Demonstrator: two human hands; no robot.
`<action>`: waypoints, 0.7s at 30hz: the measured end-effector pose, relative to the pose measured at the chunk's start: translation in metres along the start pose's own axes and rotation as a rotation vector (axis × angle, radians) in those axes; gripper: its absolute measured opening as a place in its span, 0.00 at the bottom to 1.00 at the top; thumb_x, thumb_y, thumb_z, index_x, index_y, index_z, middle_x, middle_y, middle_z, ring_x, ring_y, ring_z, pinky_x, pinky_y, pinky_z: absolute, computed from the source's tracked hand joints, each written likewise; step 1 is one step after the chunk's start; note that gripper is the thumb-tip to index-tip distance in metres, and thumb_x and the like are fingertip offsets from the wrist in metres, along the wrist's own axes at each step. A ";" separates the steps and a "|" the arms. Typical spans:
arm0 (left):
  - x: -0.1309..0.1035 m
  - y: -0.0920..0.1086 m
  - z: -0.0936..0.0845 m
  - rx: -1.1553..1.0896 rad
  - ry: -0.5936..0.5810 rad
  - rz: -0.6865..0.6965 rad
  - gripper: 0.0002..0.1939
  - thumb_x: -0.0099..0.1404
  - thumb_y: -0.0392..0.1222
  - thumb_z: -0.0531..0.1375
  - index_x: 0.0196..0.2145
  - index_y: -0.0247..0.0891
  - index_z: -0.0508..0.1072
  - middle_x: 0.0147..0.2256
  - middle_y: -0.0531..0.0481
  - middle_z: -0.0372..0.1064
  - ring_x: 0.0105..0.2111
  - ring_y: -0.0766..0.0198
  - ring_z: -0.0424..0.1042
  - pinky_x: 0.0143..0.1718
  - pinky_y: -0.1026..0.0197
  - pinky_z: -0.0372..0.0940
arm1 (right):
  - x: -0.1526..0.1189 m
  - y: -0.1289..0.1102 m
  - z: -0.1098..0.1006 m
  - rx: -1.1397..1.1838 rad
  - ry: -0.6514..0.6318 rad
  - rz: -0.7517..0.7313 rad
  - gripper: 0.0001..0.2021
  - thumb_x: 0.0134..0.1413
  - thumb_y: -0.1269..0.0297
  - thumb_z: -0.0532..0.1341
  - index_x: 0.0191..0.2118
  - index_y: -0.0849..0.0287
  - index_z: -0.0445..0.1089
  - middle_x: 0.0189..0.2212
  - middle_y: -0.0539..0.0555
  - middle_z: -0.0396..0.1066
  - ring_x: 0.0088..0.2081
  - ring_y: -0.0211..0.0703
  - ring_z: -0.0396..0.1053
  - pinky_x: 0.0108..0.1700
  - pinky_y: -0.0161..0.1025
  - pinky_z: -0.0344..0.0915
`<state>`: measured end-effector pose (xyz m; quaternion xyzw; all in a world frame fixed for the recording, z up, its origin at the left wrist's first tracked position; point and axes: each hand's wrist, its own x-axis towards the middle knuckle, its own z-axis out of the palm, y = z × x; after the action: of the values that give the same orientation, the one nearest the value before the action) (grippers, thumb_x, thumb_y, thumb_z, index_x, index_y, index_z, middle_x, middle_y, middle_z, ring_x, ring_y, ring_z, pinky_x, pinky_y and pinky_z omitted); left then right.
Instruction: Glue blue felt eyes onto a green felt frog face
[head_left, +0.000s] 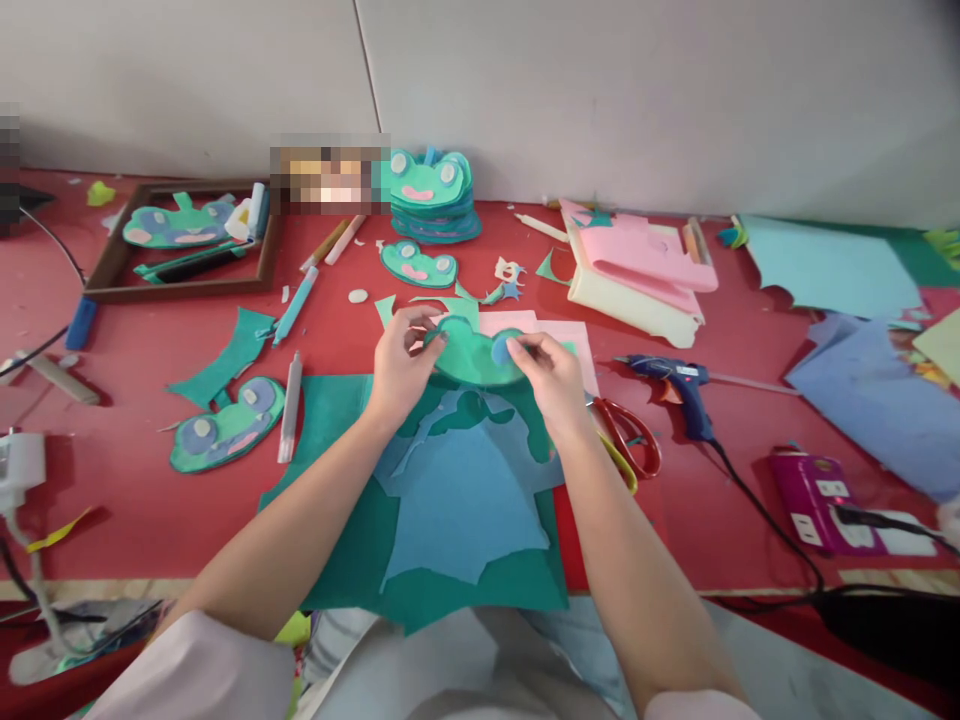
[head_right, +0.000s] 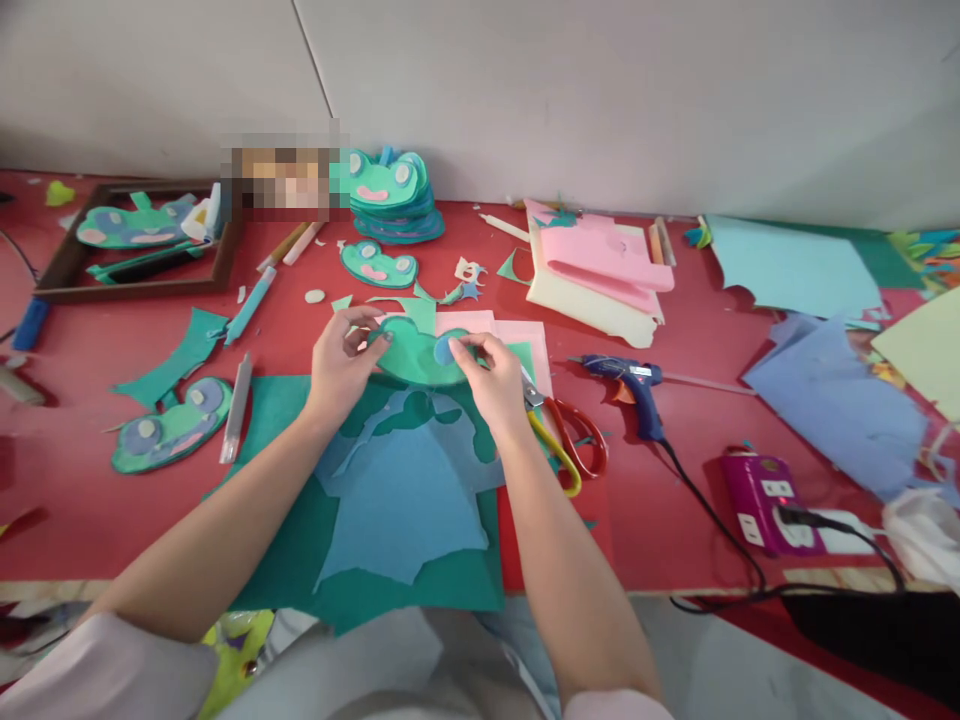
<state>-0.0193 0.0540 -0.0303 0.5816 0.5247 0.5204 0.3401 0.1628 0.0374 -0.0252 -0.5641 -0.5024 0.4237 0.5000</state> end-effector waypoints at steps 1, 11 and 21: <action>-0.004 -0.001 -0.003 -0.019 -0.053 -0.017 0.12 0.57 0.38 0.59 0.41 0.41 0.67 0.36 0.51 0.66 0.34 0.70 0.69 0.35 0.67 0.66 | 0.000 0.000 -0.001 -0.049 0.013 -0.030 0.12 0.47 0.53 0.62 0.30 0.58 0.70 0.28 0.50 0.70 0.32 0.39 0.66 0.38 0.39 0.64; -0.011 0.002 -0.020 -0.168 -0.226 -0.273 0.12 0.66 0.47 0.48 0.37 0.40 0.68 0.25 0.52 0.69 0.24 0.67 0.71 0.25 0.63 0.68 | -0.002 -0.001 -0.006 -0.115 0.177 -0.099 0.13 0.50 0.52 0.60 0.32 0.57 0.70 0.28 0.50 0.70 0.31 0.39 0.66 0.36 0.38 0.63; -0.016 -0.003 -0.018 0.148 -0.279 -0.174 0.10 0.64 0.45 0.52 0.35 0.41 0.71 0.26 0.53 0.70 0.26 0.68 0.70 0.28 0.66 0.65 | 0.001 0.010 -0.004 0.079 0.253 -0.040 0.11 0.49 0.54 0.62 0.32 0.58 0.69 0.31 0.51 0.71 0.36 0.39 0.68 0.44 0.40 0.65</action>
<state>-0.0357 0.0370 -0.0332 0.6239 0.5579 0.3632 0.4095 0.1683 0.0384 -0.0350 -0.5828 -0.4293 0.3584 0.5896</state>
